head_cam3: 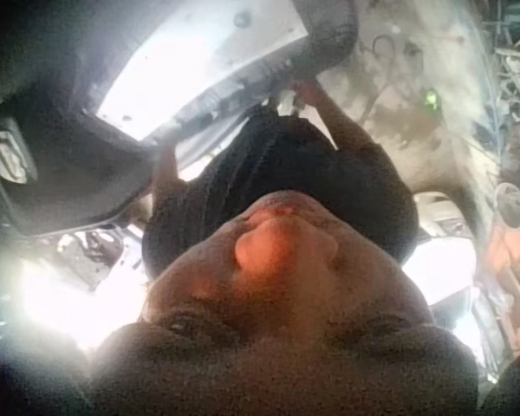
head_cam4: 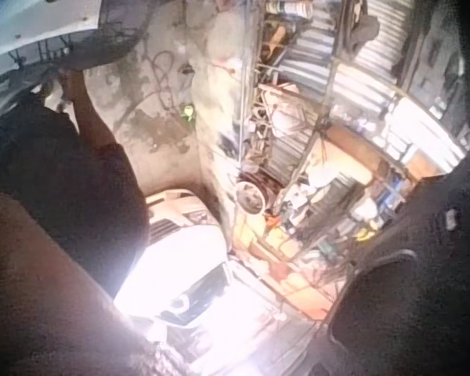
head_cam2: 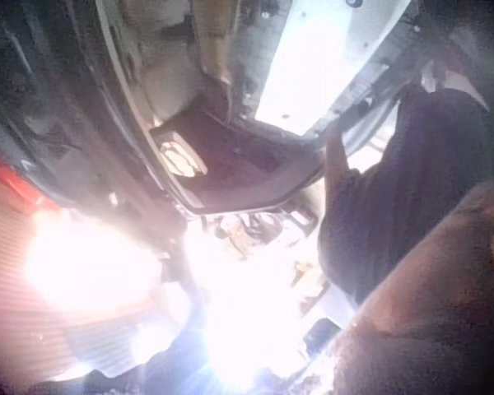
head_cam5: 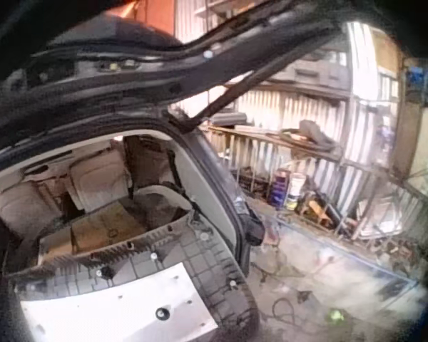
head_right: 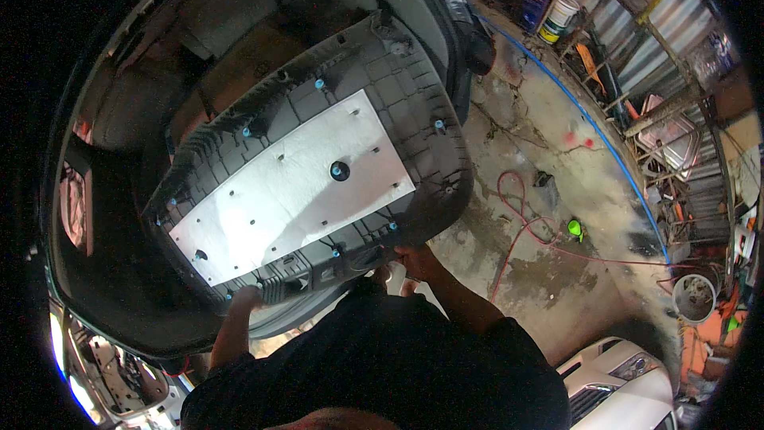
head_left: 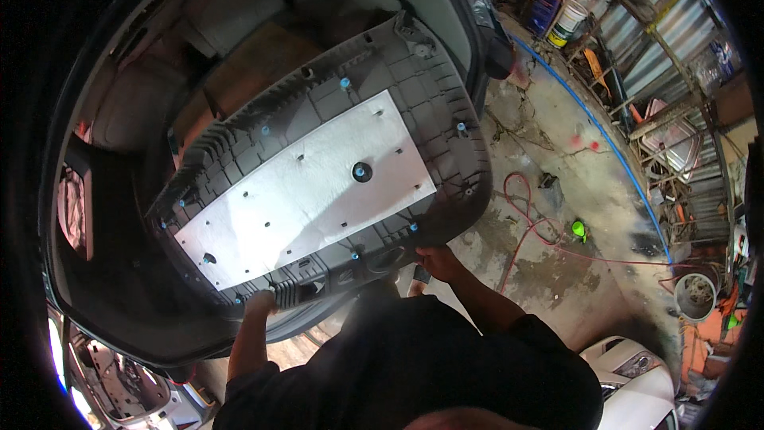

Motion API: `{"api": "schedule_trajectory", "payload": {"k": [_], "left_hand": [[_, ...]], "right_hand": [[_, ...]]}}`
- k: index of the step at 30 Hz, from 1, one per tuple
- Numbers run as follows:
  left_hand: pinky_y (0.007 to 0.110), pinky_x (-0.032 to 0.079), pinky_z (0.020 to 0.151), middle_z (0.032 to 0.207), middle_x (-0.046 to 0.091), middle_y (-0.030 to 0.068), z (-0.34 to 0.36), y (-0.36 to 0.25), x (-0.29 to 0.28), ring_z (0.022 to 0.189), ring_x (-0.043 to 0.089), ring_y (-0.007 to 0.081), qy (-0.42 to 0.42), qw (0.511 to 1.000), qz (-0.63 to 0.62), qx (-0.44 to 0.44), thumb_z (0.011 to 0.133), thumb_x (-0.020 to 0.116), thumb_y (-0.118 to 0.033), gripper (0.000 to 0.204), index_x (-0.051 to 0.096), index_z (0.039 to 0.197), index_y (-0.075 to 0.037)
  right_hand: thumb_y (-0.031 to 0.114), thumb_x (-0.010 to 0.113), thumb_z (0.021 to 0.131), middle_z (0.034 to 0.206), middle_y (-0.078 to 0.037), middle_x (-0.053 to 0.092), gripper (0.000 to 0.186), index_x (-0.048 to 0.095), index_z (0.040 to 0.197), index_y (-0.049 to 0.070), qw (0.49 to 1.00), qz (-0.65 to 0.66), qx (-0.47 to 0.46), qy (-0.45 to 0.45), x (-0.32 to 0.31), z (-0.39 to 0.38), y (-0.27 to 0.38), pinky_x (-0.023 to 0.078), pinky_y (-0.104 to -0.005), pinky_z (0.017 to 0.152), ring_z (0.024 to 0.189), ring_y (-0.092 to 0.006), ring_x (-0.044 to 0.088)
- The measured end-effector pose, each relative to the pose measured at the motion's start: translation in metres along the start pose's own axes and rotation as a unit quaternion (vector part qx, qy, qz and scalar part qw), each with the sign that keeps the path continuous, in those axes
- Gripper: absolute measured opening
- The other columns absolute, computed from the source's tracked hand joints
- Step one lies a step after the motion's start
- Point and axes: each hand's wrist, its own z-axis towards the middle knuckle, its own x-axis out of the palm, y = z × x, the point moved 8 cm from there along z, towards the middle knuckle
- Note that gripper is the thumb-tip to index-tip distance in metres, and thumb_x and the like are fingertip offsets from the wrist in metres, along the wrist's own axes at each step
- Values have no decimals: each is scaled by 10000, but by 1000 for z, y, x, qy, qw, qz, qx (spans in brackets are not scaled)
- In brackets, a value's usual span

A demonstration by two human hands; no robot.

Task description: The person removes a cloth and a plastic part from the trunk of a car. They then use a wrench to tighten bolts on a trim piece and install it into the trunk area.

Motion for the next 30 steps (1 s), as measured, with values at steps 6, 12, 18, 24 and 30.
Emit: {"api": "schedule_trajectory", "payload": {"k": [6, 12, 18, 24, 30], "left_hand": [[462, 553, 922, 1197, 694, 202, -122, -159, -273, 1110, 660, 388, -385, 871, -183, 246, 838, 835, -270, 528, 645, 1299, -96], [531, 470, 1059, 1373, 611, 223, -134, -212, -474, 1270, 556, 462, -622, 728, -9, 290, 800, 844, -300, 736, 537, 1429, -71], [497, 454, 1098, 1395, 589, 269, -34, -271, -545, 1307, 554, 434, -357, 879, 16, 316, 926, 720, -478, 692, 556, 1434, -37], [506, 520, 937, 1149, 691, 298, -86, -292, -551, 1133, 643, 470, -416, 846, -2, 335, 940, 662, -321, 452, 645, 1250, 8], [506, 534, 787, 901, 714, 250, -51, -273, -539, 918, 695, 431, -337, 878, 141, 308, 993, 599, -397, 413, 711, 1023, -1]], "right_hand": [[112, 618, 983, 1261, -68, 690, 341, 615, 1321, 68, 880, -472, -36, -39, -32, -9, 7, 507, -430, 1059, 1156, -234, 678], [93, 662, 993, 1282, -148, 652, 337, 601, 1300, -32, 996, 1, 34, -81, -89, 24, -25, 556, -433, 1004, 1107, -294, 679], [219, 696, 1002, 1299, -125, 651, 410, 596, 1365, 56, 986, -51, 2, -160, -109, 30, -24, 544, -496, 987, 1097, -342, 680], [148, 703, 967, 1331, -109, 654, 496, 540, 1428, 56, 988, -47, 52, -141, -91, 19, 13, 549, -479, 1021, 1162, -288, 673], [227, 745, 943, 1548, -147, 488, 819, 298, 1620, 111, 984, -98, 149, -18, -99, -54, 111, 472, -530, 1091, 1374, -350, 510]]}}
